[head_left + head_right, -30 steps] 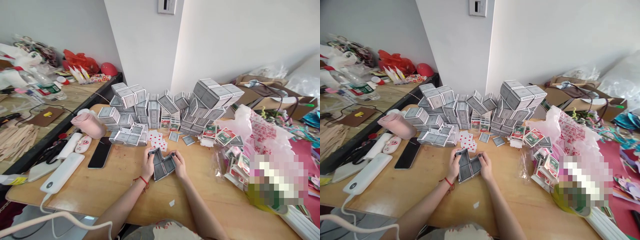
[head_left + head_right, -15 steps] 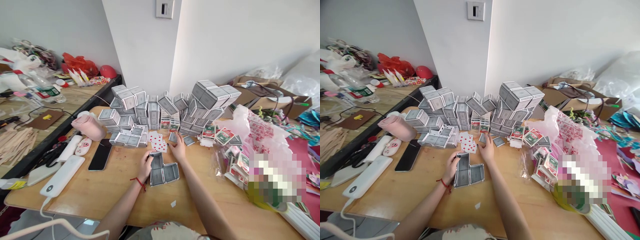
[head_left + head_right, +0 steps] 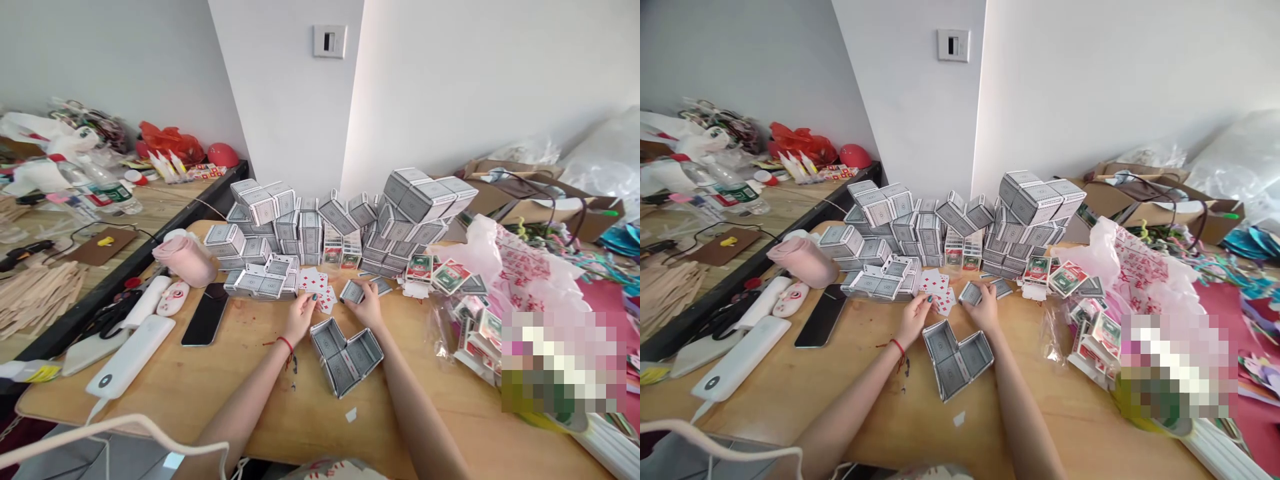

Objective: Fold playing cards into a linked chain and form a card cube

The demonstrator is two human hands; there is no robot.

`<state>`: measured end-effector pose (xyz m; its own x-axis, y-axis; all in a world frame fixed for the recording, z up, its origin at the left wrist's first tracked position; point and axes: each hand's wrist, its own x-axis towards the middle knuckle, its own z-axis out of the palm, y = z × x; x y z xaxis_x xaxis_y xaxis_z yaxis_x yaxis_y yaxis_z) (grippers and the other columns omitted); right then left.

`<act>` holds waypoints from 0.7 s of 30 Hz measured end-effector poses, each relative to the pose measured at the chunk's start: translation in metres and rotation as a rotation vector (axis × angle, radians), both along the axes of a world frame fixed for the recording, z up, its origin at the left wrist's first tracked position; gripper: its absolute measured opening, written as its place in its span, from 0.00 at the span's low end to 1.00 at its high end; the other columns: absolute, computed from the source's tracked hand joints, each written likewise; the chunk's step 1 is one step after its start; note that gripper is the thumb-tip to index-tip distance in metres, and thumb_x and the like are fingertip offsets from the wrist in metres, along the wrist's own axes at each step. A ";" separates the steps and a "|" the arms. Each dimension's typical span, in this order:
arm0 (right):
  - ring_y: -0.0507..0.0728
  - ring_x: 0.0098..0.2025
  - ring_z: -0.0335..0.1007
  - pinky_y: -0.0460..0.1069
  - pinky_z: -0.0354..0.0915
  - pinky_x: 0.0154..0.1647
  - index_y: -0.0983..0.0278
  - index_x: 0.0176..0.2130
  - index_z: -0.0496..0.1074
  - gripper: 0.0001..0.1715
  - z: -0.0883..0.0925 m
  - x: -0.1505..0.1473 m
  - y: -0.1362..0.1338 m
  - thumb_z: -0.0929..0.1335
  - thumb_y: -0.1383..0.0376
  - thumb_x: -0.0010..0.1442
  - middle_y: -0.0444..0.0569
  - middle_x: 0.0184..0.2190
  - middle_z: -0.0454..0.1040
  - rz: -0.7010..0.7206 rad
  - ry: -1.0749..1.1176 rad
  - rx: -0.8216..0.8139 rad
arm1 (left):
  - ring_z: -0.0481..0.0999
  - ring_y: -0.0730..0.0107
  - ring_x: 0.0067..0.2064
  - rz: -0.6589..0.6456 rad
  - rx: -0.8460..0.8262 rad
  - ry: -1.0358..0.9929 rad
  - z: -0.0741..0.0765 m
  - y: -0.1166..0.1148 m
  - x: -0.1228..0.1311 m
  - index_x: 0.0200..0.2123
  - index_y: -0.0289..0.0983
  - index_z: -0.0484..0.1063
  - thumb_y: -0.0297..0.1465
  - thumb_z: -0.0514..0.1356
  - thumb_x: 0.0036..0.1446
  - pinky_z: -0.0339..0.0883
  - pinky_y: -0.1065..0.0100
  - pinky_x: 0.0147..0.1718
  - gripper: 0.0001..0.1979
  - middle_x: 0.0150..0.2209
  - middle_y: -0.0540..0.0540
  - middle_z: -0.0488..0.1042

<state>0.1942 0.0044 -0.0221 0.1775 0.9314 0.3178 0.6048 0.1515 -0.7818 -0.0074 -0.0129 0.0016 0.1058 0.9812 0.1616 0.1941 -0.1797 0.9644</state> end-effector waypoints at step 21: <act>0.57 0.28 0.73 0.54 0.71 0.29 0.57 0.48 0.59 0.31 0.012 -0.008 0.001 0.70 0.65 0.44 0.45 0.35 0.71 0.362 1.033 -0.205 | 0.76 0.67 0.31 0.269 0.330 0.906 -0.011 0.039 0.019 0.36 0.35 0.69 0.32 0.46 0.61 0.65 0.70 0.29 0.13 0.30 0.42 0.76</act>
